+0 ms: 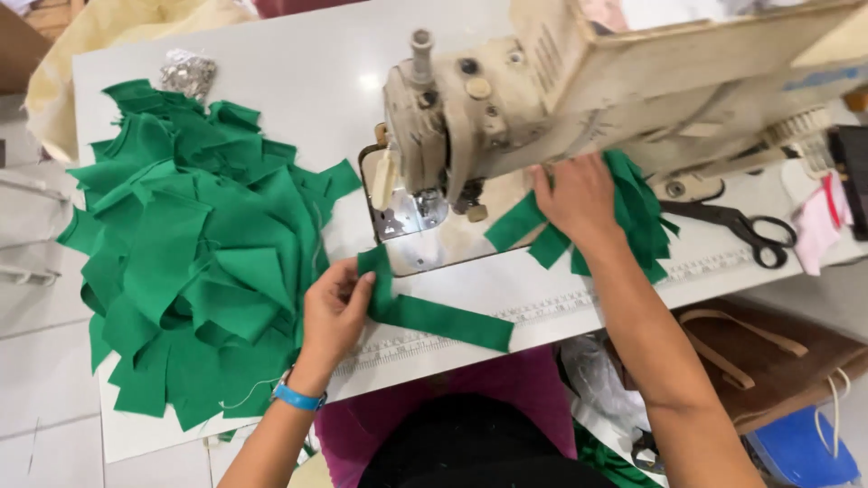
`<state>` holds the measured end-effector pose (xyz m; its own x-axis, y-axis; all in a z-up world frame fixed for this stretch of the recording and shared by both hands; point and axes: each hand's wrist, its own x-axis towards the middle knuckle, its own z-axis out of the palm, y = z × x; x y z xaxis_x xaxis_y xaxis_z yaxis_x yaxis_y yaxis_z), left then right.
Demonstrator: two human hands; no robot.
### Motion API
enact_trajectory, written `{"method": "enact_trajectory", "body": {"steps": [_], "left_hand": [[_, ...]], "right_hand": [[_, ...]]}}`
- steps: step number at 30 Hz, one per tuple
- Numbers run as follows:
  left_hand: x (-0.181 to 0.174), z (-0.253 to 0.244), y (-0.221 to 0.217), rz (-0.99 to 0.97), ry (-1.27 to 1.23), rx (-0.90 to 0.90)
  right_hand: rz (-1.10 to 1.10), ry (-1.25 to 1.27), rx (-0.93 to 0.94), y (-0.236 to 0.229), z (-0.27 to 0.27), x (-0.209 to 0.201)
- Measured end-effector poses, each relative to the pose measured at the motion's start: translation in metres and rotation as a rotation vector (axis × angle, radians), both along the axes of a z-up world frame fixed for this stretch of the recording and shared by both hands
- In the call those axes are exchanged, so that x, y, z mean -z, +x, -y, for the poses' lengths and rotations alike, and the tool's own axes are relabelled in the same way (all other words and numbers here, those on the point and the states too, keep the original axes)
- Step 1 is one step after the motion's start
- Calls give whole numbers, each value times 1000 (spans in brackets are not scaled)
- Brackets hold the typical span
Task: Sewing multiple green fabric strips using an industrial sewing machine.
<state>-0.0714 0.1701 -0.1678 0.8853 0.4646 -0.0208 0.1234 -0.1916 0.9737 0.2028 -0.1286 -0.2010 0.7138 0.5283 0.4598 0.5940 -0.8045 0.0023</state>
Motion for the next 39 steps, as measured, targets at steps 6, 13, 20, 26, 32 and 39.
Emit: {"method": "enact_trajectory", "body": {"steps": [6,13,20,26,32,39], "left_hand": [[-6,30,27,2,-303,102],[-10,41,63,-6,-307,211],[-7,24,86,8,-41,179],[-17,17,86,-136,-519,168],[-13,12,82,-154,-686,153],[-17,21,78,-131,-617,307]], "right_hand": [[-248,443,-313,-62,-35,-63],[-946,629,-429,-95,-83,-72],[-817,634,-426,-87,-94,-61],[-1034,798,-440,-88,-101,-55],[-1103,854,-469,-89,-99,-49],[-1226,989,-477,-102,-100,-47]]}}
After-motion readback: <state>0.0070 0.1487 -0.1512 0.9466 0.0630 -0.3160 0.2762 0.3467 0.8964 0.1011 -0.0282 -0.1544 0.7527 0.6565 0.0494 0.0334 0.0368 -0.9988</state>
